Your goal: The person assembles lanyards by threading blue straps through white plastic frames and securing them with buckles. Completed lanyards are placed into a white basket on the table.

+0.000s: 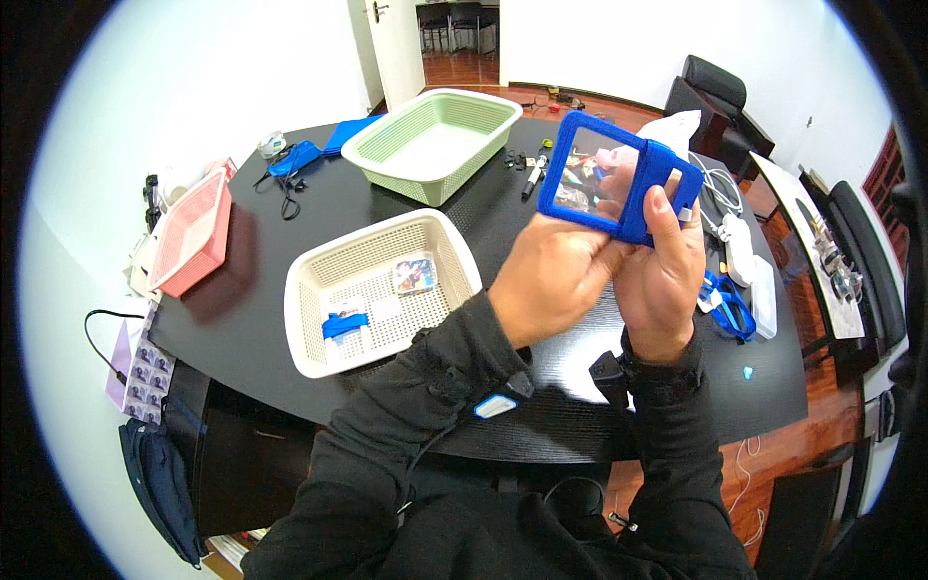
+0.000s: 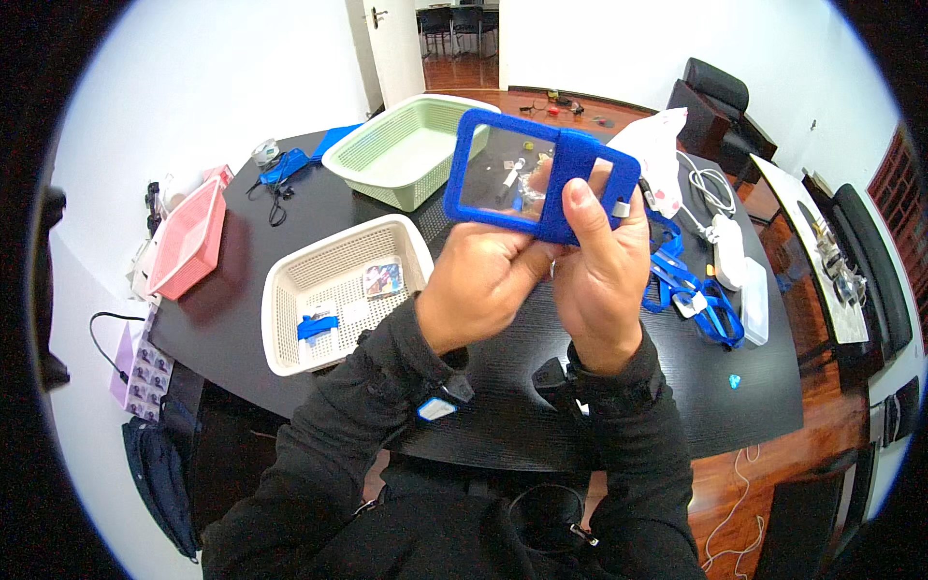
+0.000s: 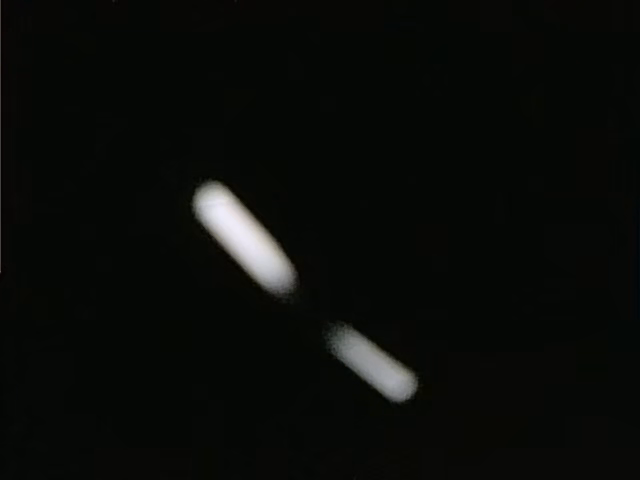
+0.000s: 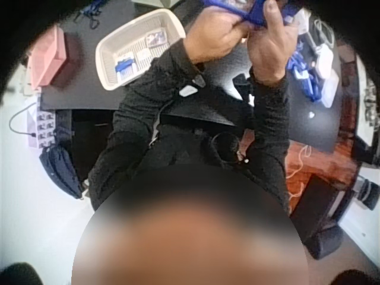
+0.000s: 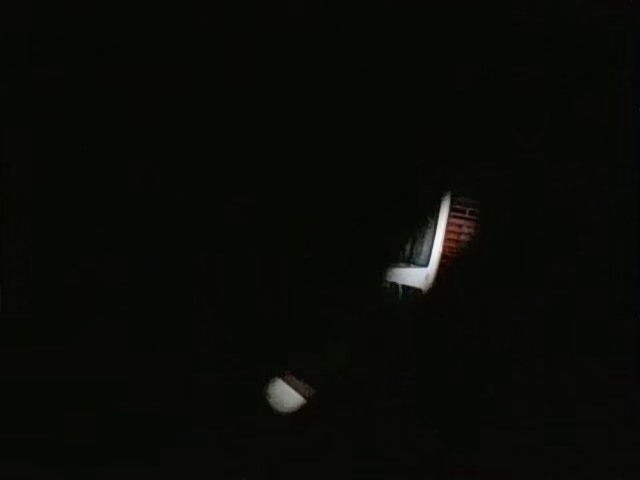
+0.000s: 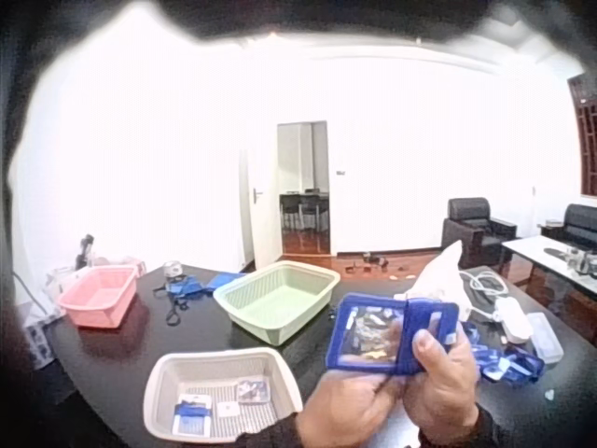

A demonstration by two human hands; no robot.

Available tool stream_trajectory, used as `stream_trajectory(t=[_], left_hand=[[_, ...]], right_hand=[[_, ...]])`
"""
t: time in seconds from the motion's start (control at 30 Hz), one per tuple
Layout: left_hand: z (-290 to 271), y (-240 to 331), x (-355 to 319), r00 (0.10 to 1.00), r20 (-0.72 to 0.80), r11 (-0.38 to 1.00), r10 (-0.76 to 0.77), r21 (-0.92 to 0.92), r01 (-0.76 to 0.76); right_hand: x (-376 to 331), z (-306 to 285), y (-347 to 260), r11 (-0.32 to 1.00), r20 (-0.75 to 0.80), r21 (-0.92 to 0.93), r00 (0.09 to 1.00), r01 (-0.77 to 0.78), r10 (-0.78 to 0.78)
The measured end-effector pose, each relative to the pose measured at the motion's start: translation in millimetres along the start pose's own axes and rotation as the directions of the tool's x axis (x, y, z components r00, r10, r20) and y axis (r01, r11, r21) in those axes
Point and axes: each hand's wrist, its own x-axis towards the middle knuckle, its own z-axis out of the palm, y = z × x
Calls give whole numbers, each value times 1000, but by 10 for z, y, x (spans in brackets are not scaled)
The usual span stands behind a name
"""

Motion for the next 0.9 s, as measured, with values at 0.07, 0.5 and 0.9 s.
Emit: stream_trajectory(t=[0.07,0.5,0.9], left_hand=[[22,59,-26,988,102,993,-117,-7,118],[-245,384,-89,970,103,885,-221,-397,244],[-414,225,46,964,-169,945,203,293,-147]], right_hand=[[16,-31,11,997,1,-57,998,59,-59],[133,-198,-55,667,303,-676,943,314,-136],[80,-121,-94,793,374,-584,925,175,71]])
